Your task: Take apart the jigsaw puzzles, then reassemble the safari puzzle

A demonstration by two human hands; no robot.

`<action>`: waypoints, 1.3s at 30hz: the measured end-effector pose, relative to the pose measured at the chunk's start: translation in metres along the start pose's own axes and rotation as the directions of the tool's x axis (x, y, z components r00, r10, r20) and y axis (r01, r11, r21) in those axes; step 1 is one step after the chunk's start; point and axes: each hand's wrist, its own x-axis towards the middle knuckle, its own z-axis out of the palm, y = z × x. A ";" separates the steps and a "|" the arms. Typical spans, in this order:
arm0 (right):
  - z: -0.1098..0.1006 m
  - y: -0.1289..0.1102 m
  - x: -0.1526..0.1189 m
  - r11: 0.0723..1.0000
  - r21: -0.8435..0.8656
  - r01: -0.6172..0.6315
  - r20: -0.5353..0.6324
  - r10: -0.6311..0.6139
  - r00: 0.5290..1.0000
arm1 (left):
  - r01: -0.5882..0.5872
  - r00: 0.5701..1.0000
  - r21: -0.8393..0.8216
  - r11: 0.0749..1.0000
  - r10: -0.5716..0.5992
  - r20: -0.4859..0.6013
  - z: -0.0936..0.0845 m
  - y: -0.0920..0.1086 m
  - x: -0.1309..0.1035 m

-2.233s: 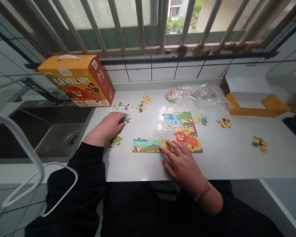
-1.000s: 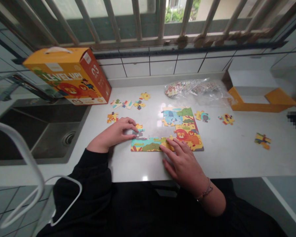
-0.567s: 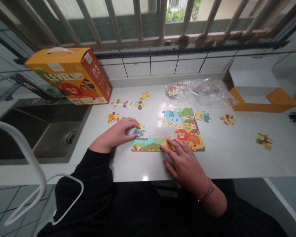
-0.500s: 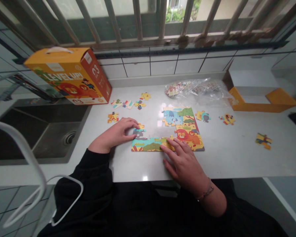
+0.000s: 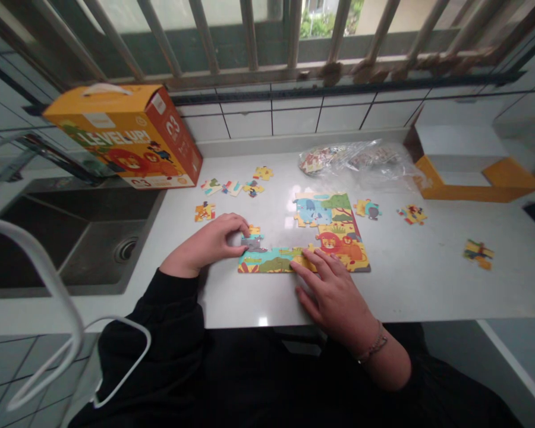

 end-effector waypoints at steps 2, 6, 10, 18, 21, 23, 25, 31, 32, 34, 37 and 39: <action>0.000 0.000 0.000 1.000 -0.001 -0.001 0.002 0.001 1.000 | -0.001 1.000 0.003 1.000 0.001 0.014 0.000 -0.001 -0.001; 0.001 0.001 0.000 1.000 0.000 -0.003 0.005 0.003 1.000 | 0.003 0.999 0.015 1.000 -0.003 0.035 -0.002 0.002 -0.002; 0.002 0.001 0.000 1.000 -0.002 0.000 0.002 0.000 1.000 | 0.000 0.999 0.021 1.000 0.000 0.039 -0.003 0.005 -0.002; 0.001 0.001 0.000 1.000 -0.004 0.002 -0.015 -0.002 1.000 | 0.018 1.000 0.038 0.999 -0.017 -0.006 0.004 0.001 0.003; 0.002 0.002 0.000 1.000 -0.008 0.003 -0.002 -0.003 1.000 | 0.011 1.000 0.034 0.999 -0.010 -0.009 0.005 0.000 0.003; 0.002 0.002 -0.001 1.000 -0.009 -0.001 0.005 0.001 1.000 | 0.001 1.000 0.037 0.999 -0.001 -0.009 0.004 0.000 0.002; 0.002 0.001 -0.001 1.000 -0.011 -0.006 0.006 0.006 1.000 | 0.025 0.998 0.071 0.997 -0.020 -0.066 0.000 -0.002 0.001; 0.001 0.000 -0.001 1.000 -0.008 -0.008 -0.002 0.008 1.000 | 0.514 0.802 0.283 0.810 -0.336 -0.494 -0.014 -0.031 -0.007; 0.002 0.000 -0.001 1.000 -0.008 -0.007 -0.001 0.007 1.000 | 0.579 0.773 0.295 0.760 -0.396 -0.496 -0.015 -0.037 -0.009; 0.002 0.000 -0.001 1.000 -0.008 -0.005 0.000 0.005 1.000 | 0.646 0.745 0.314 0.695 -0.487 -0.456 -0.016 -0.044 -0.012; 0.002 0.001 -0.001 1.000 -0.010 -0.004 -0.002 0.004 1.000 | 0.660 0.743 0.329 0.675 -0.522 -0.419 -0.015 -0.049 -0.014; 0.002 0.001 -0.001 1.000 -0.008 -0.003 -0.002 0.003 1.000 | 0.646 0.754 0.338 0.684 -0.503 -0.422 -0.013 -0.049 -0.014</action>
